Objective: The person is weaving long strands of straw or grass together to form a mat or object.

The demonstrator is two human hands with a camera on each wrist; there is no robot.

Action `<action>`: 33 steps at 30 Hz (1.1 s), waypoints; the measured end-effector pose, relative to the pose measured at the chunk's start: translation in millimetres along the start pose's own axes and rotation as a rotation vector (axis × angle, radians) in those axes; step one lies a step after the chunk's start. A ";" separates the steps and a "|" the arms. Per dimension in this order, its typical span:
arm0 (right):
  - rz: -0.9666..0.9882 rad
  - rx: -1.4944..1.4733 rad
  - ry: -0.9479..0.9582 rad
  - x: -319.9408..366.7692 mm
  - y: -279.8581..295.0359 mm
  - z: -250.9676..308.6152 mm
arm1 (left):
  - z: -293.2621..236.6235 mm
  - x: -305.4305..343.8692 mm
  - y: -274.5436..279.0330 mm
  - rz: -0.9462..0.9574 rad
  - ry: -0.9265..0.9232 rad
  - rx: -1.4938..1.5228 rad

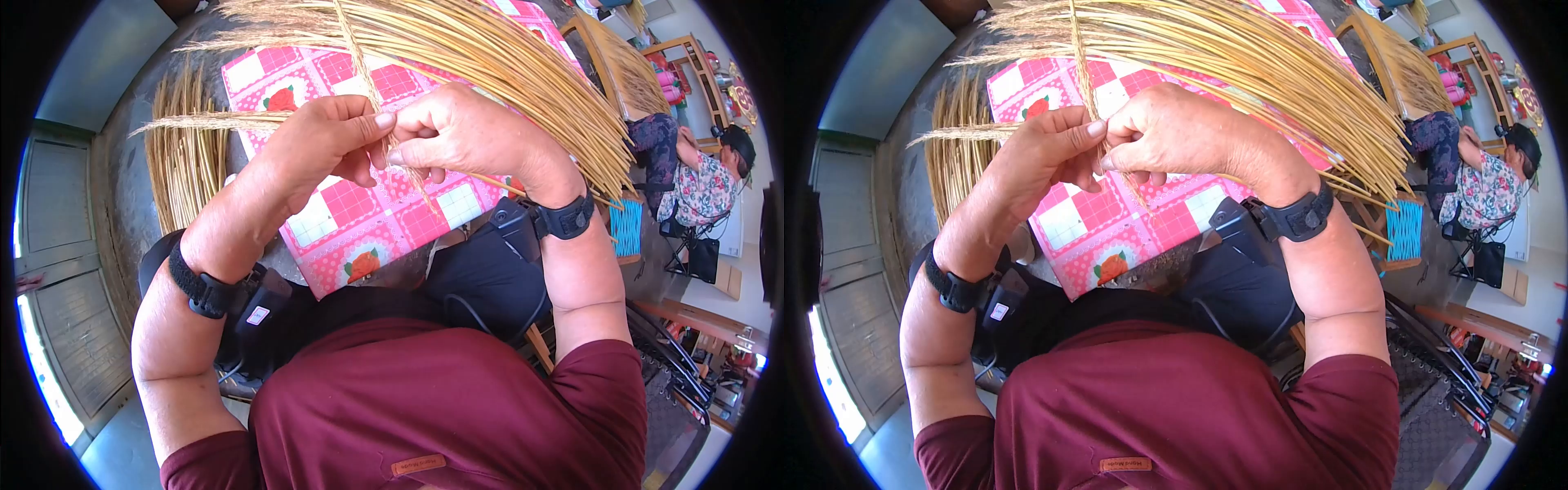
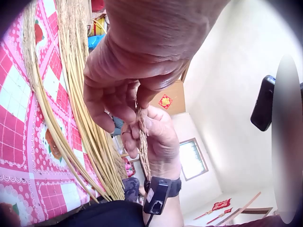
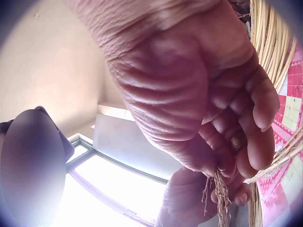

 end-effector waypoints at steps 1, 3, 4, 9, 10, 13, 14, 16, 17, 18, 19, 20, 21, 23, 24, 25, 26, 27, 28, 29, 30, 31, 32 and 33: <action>-0.011 0.010 -0.002 0.9 0.9 0.1 | 0.7 -1.1 1.5 0.007 -0.008 -0.011; -0.033 0.029 -0.007 2.3 3.5 1.0 | -1.8 -0.4 3.0 0.038 0.001 -0.031; -0.035 0.034 -0.002 2.8 4.3 2.1 | -3.5 0.3 3.0 0.054 0.005 -0.041; -0.023 -0.026 0.038 3.1 5.1 -3.8 | -8.7 3.2 0.7 0.031 -0.024 -0.082; -0.033 -0.014 0.032 4.0 5.5 -3.2 | -9.3 2.9 1.4 0.032 -0.029 -0.087; -0.054 0.020 0.024 5.9 7.5 0.0 | -9.3 1.2 4.5 0.066 -0.026 -0.049; -0.055 0.030 0.028 6.1 8.0 0.0 | -9.6 1.5 4.0 0.057 -0.025 -0.048; -0.058 0.041 0.042 5.9 7.6 -1.6 | -11.3 2.7 2.9 0.038 -0.022 -0.044; -0.061 0.041 0.052 5.3 6.2 -3.8 | -11.3 2.8 3.0 0.038 -0.018 -0.050; -0.064 0.041 0.063 4.8 5.5 -5.2 | -11.4 2.8 3.7 0.039 -0.013 -0.057; -0.062 0.050 0.062 4.6 6.0 -5.8 | -11.9 2.5 4.2 0.040 -0.008 -0.063; -0.060 0.059 0.061 4.5 6.2 -6.1 | -12.7 2.8 4.6 0.042 -0.014 -0.099; -0.059 0.068 0.060 4.7 6.1 -6.1 | -13.7 3.2 4.9 0.044 -0.020 -0.134; -0.059 0.143 0.040 6.0 7.1 -2.8 | -15.8 3.7 3.8 0.040 -0.021 -0.225; -0.059 0.180 0.029 6.3 6.8 -1.9 | -17.0 3.8 2.3 0.035 -0.016 -0.281; -0.066 0.199 0.034 5.3 5.4 -3.3 | -17.9 4.1 1.4 0.029 -0.010 -0.337; -0.073 0.218 0.039 3.5 3.7 -5.9 | -18.6 4.9 0.5 0.055 -0.019 -0.412; -0.080 0.238 0.043 1.9 1.6 -8.1 | -18.7 6.3 -0.5 0.080 -0.028 -0.487; -0.086 0.276 0.059 0.8 -0.8 -9.1 | -17.9 7.7 -1.7 0.107 -0.036 -0.561; -0.092 0.315 0.075 -0.6 -3.2 -9.8 | -16.1 9.5 -3.0 0.100 -0.115 -0.697; -0.099 0.355 0.091 -1.9 -5.3 -10.5 | -13.3 11.6 -4.3 0.093 -0.195 -0.833; -0.096 0.391 0.082 -3.1 -7.4 -11.2 | -9.7 12.0 -4.6 0.084 -0.276 -0.967; -0.092 0.426 0.073 -4.3 -9.8 -12.0 | -4.7 10.8 -5.1 0.056 -0.406 -1.074; -0.086 0.460 0.063 -5.4 -12.6 -13.3 | -2.1 11.4 -5.0 0.069 -0.391 -1.082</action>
Point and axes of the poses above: each hand's wrist, its own x-axis away from the middle knuckle, its own y-axis out of the back of the hand, z = x × y, the point moved 1 cm from there along -x, towards the middle knuckle, and after that the axes turned 6 degrees about x, right-handed, at the moved point
